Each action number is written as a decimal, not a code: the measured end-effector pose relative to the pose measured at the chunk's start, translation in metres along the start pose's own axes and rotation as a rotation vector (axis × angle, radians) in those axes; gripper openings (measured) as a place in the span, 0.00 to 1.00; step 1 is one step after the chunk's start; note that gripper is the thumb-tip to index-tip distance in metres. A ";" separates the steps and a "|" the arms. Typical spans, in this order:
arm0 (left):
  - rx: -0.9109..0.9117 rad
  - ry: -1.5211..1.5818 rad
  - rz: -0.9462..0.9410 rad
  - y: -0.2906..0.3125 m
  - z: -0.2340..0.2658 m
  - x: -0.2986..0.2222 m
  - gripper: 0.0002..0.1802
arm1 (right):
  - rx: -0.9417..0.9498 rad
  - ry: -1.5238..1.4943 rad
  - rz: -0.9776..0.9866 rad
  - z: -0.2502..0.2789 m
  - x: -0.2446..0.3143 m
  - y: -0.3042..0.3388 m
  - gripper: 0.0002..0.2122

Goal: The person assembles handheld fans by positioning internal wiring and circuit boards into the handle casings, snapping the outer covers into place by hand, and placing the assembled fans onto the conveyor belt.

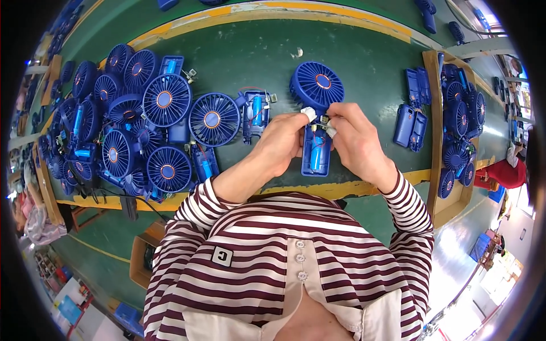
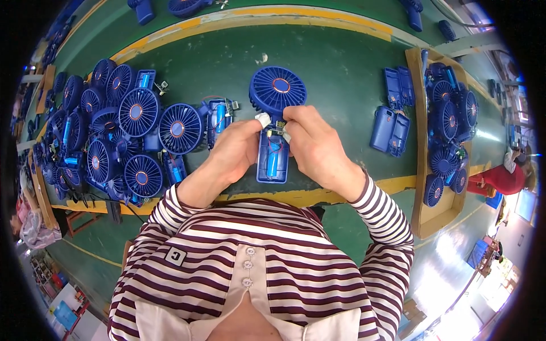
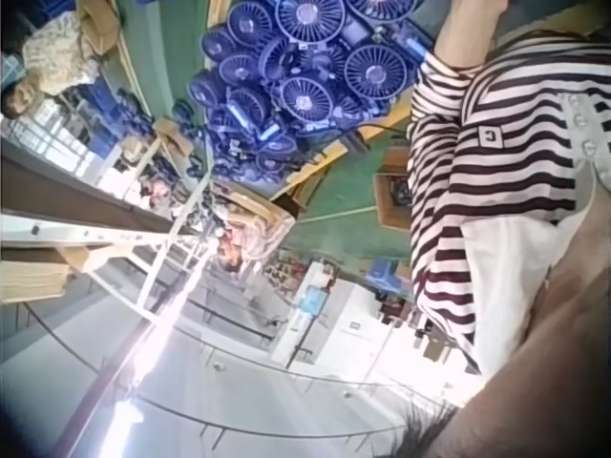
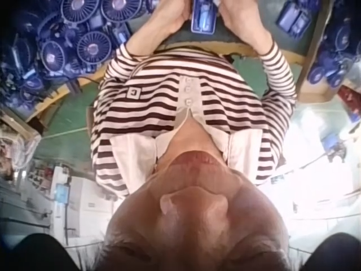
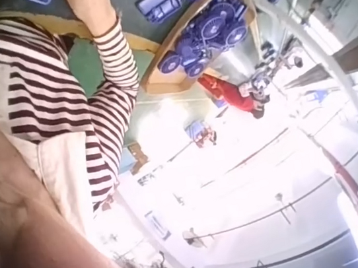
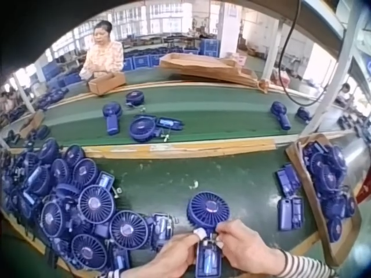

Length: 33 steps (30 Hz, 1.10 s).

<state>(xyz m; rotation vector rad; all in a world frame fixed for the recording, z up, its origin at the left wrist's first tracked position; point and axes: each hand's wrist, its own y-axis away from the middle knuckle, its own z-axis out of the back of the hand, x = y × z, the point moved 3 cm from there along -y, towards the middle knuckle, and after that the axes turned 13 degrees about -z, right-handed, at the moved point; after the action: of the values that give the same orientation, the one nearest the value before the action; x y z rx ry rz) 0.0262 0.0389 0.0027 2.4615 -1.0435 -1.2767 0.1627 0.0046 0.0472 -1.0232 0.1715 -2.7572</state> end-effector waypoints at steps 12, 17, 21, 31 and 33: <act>0.016 -0.079 0.048 0.002 0.005 0.000 0.15 | 0.026 0.287 0.175 -0.005 0.009 0.000 0.10; 0.118 -0.248 -0.015 0.002 0.007 0.008 0.10 | 0.055 0.363 0.213 -0.007 0.009 0.002 0.09; 0.115 -0.296 -0.024 0.001 0.008 0.010 0.08 | 0.062 0.383 0.234 -0.009 0.009 0.002 0.08; 0.064 -0.205 0.041 -0.006 0.012 0.016 0.09 | 0.075 0.387 0.194 -0.010 0.006 -0.001 0.05; 0.070 -0.184 0.057 -0.008 0.012 0.016 0.09 | 0.070 0.376 0.191 -0.009 0.004 -0.003 0.04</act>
<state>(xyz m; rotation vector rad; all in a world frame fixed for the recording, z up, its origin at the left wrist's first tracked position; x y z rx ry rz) 0.0276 0.0362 -0.0188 2.3804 -1.2120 -1.4960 0.1535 0.0072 0.0436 -0.4371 0.2126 -2.7264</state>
